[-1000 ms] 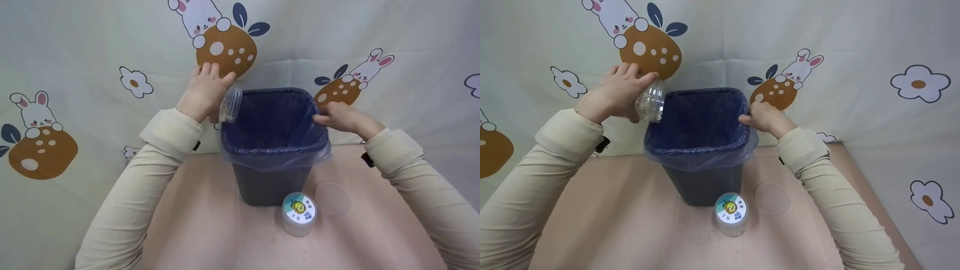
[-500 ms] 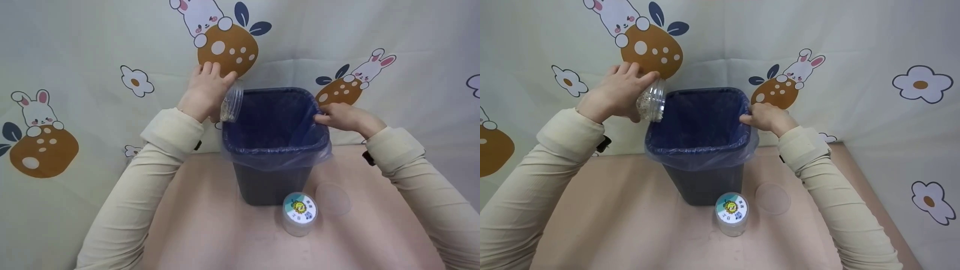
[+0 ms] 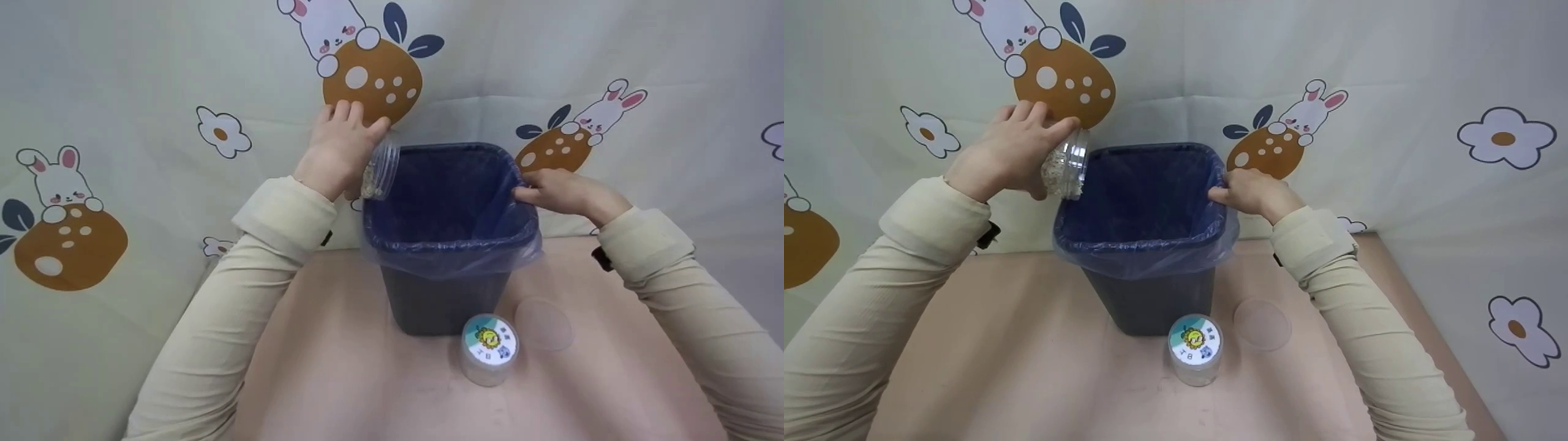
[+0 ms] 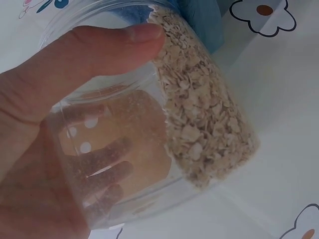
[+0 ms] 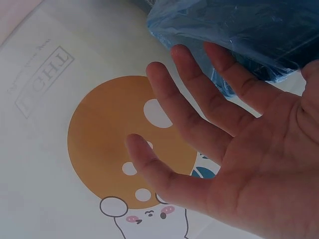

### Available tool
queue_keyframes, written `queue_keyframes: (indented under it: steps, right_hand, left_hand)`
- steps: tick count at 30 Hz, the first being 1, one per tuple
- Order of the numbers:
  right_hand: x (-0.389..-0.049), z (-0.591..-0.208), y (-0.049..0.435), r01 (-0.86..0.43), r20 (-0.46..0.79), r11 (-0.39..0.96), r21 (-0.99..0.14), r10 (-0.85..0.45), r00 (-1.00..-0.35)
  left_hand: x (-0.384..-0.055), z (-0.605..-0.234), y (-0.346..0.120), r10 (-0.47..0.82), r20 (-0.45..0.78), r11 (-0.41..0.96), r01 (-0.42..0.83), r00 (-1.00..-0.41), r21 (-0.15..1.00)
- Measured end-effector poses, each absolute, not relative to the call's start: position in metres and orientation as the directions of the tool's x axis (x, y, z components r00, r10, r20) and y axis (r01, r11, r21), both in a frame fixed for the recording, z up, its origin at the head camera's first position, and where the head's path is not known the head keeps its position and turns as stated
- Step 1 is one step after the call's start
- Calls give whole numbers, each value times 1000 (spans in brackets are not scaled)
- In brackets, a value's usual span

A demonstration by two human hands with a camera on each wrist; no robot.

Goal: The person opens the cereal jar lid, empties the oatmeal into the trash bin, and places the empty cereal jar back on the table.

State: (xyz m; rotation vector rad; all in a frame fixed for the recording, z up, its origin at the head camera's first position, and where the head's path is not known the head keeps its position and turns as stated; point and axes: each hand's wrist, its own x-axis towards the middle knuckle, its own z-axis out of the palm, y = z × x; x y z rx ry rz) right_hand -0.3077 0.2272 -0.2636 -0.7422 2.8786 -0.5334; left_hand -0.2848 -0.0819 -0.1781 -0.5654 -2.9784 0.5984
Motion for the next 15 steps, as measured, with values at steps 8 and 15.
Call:
queue_keyframes:
  steps: [8, 15]
  right_hand:
    - [-307, -263, 226, -441, -23, 818, -370, -483, -876]
    - [-307, -262, 225, -431, -26, 825, -365, -472, -881]
  left_hand:
    - [-284, -178, -80, 362, -21, 858, 342, -932, -384]
    - [-283, -178, -80, 363, -12, 857, 339, -932, -389]
